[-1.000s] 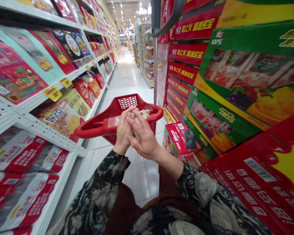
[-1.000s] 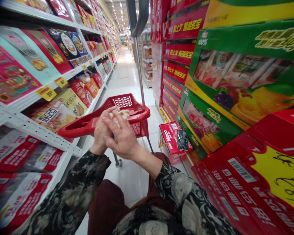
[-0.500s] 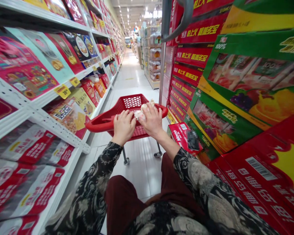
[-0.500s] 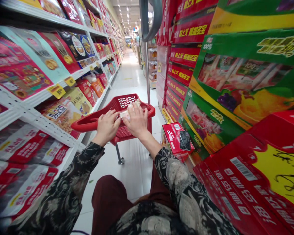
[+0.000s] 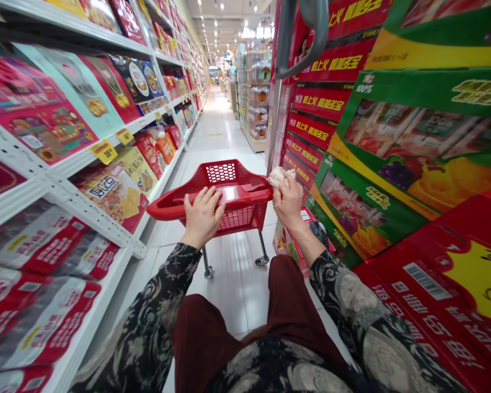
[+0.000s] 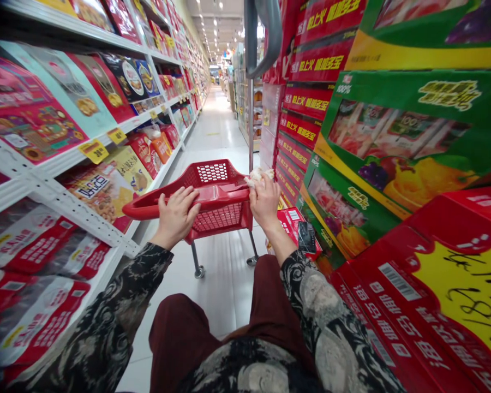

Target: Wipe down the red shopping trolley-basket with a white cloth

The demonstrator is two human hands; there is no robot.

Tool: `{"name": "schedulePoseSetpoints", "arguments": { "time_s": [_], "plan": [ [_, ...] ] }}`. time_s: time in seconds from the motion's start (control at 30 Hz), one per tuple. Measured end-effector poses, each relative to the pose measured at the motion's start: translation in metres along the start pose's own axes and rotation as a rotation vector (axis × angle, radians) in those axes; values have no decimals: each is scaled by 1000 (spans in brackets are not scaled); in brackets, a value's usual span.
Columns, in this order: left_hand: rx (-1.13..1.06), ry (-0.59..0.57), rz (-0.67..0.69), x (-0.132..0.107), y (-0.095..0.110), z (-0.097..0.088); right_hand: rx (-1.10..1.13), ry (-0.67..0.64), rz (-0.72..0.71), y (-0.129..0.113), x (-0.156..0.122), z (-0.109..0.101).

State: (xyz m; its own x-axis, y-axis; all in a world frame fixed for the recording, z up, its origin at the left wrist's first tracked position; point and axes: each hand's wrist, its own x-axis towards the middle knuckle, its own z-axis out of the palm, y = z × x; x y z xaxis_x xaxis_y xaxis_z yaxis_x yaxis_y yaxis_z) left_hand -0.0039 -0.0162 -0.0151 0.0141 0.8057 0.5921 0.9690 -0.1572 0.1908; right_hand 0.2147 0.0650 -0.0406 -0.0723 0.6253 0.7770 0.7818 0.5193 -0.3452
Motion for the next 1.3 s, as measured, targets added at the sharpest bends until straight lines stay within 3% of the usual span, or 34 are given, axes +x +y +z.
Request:
{"name": "schedulePoseSetpoints", "arguments": {
  "time_s": [0.1,0.2,0.33,0.43,0.5,0.67,0.77,0.93,1.1,1.17,1.3],
  "plan": [
    [-15,21,30,2,15,4,39,-57,-137,-26,-7,5],
    [-39,-41,90,3,29,8,36,-132,-198,-42,-10,8],
    [-41,-82,132,0,31,11,-14,-166,-112,-19,-3,3],
    [-61,-57,141,-2,24,11,-39,-89,20,4,2,-1],
    [-77,-28,136,-2,21,12,-19,-55,49,4,0,-2],
    [-101,17,107,0,17,13,110,-123,-150,-44,-11,7],
    [-104,20,92,0,15,13,124,-159,-194,-64,-14,14],
    [-121,8,88,0,13,11,41,-146,-134,-43,-8,11],
    [-129,17,95,-1,16,10,-27,-30,35,-12,-3,0],
    [-127,25,93,-1,16,11,-20,-43,21,-16,-5,1],
    [-116,43,101,-1,14,13,16,-181,-158,-41,-11,7]
  ]
}}
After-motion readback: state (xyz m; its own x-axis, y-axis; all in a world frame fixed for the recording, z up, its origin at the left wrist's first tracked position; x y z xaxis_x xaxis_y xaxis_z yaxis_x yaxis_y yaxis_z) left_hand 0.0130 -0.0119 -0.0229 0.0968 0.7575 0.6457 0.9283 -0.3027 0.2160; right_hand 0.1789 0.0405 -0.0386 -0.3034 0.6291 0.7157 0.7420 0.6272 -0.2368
